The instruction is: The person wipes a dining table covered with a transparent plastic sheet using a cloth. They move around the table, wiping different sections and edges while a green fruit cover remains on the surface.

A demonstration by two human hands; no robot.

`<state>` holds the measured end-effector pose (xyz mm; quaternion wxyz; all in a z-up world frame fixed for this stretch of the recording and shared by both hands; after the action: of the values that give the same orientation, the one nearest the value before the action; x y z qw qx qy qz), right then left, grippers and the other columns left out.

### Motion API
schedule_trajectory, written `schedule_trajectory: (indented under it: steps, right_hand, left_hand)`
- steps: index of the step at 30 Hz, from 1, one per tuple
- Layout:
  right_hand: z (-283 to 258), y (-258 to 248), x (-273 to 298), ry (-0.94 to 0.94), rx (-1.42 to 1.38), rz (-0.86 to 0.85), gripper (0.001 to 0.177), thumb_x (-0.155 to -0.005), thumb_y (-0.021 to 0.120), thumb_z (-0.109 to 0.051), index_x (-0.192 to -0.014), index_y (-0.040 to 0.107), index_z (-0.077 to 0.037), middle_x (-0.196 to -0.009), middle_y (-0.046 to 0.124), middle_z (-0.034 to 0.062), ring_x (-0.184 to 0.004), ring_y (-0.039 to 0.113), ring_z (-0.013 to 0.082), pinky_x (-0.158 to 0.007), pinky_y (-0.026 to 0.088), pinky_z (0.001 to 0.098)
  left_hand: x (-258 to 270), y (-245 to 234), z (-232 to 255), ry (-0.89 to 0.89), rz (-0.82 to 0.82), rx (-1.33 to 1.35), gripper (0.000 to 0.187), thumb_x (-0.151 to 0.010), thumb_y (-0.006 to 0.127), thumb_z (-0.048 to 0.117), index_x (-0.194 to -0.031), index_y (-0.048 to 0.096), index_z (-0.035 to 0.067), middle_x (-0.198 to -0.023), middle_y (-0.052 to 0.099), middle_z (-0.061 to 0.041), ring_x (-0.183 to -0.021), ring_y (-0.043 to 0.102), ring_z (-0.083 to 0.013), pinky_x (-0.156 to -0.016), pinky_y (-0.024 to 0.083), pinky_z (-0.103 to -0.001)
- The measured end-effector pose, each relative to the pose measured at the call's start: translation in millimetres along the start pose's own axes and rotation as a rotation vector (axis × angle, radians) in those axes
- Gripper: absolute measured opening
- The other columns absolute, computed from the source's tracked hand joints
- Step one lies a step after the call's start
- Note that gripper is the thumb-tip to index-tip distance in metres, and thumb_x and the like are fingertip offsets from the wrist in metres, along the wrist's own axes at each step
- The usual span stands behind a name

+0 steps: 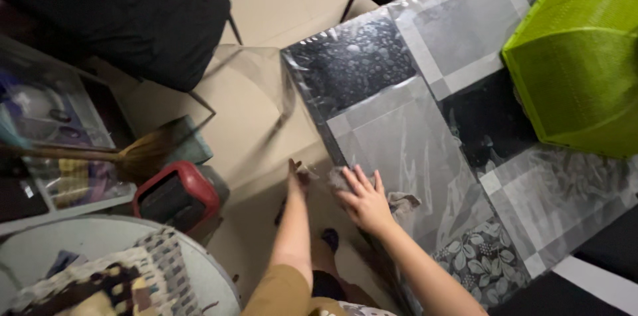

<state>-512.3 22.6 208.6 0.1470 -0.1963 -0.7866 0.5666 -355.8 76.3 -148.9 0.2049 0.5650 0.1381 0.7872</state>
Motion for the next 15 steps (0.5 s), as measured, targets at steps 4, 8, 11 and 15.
schedule_trajectory:
  steps: [4, 8, 11, 15]
  right_hand:
    - [6, 4, -62, 0.005, 0.005, -0.027, 0.041, -0.074, 0.072, -0.021, -0.115, 0.073, -0.023, -0.162, 0.035, 0.0099, -0.151, 0.028, 0.0365, -0.115, 0.017, 0.0722]
    - [10, 7, -136, -0.018, 0.008, 0.002, 0.042, -0.076, 0.071, -0.020, -0.117, 0.074, -0.027, -0.164, 0.035, 0.0079, -0.153, 0.027, 0.0353, -0.116, 0.017, 0.0729]
    - [12, 9, -189, -0.040, 0.040, 0.025, 0.041, -0.077, 0.071, -0.020, -0.118, 0.074, -0.028, -0.165, 0.035, 0.0074, -0.154, 0.027, 0.0353, -0.116, 0.018, 0.0729]
    - [14, 12, -256, -0.023, 0.120, 0.034, 0.038, -0.079, 0.070, -0.021, -0.117, 0.074, -0.026, -0.164, 0.034, 0.0098, -0.153, 0.025, 0.0385, -0.114, 0.018, 0.0746]
  left_hand:
    - [44, -8, 74, 0.010, -0.023, 0.144, 0.064, -0.090, 0.056, 0.065, -0.129, 0.054, 0.016, -0.104, 0.067, -0.013, -0.095, 0.067, -0.0288, -0.077, 0.052, -0.039]
    - [50, 23, 159, 0.016, -0.159, 0.053, 0.056, -0.093, 0.061, 0.057, -0.131, 0.054, 0.016, -0.106, 0.068, -0.012, -0.092, 0.069, -0.0259, -0.071, 0.055, -0.036]
    - [37, 44, 191, -0.035, -0.136, -0.141, 0.032, -0.093, 0.068, 0.028, -0.119, 0.051, 0.020, -0.099, 0.067, -0.009, -0.081, 0.070, -0.0258, -0.060, 0.050, -0.034]
    - [39, 37, 208, 0.110, 0.033, -0.276, 0.017, -0.099, 0.065, 0.024, -0.109, 0.062, 0.012, -0.080, 0.066, -0.006, -0.064, 0.063, -0.0175, -0.050, 0.046, -0.029]
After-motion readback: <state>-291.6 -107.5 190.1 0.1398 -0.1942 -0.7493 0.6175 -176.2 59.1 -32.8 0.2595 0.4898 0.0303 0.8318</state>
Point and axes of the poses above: each hand's wrist, its own x-axis away from the middle knuckle, its own y-axis out of the palm, z = x × y, the point moved 5 cm from there along -x, towards the middle knuckle
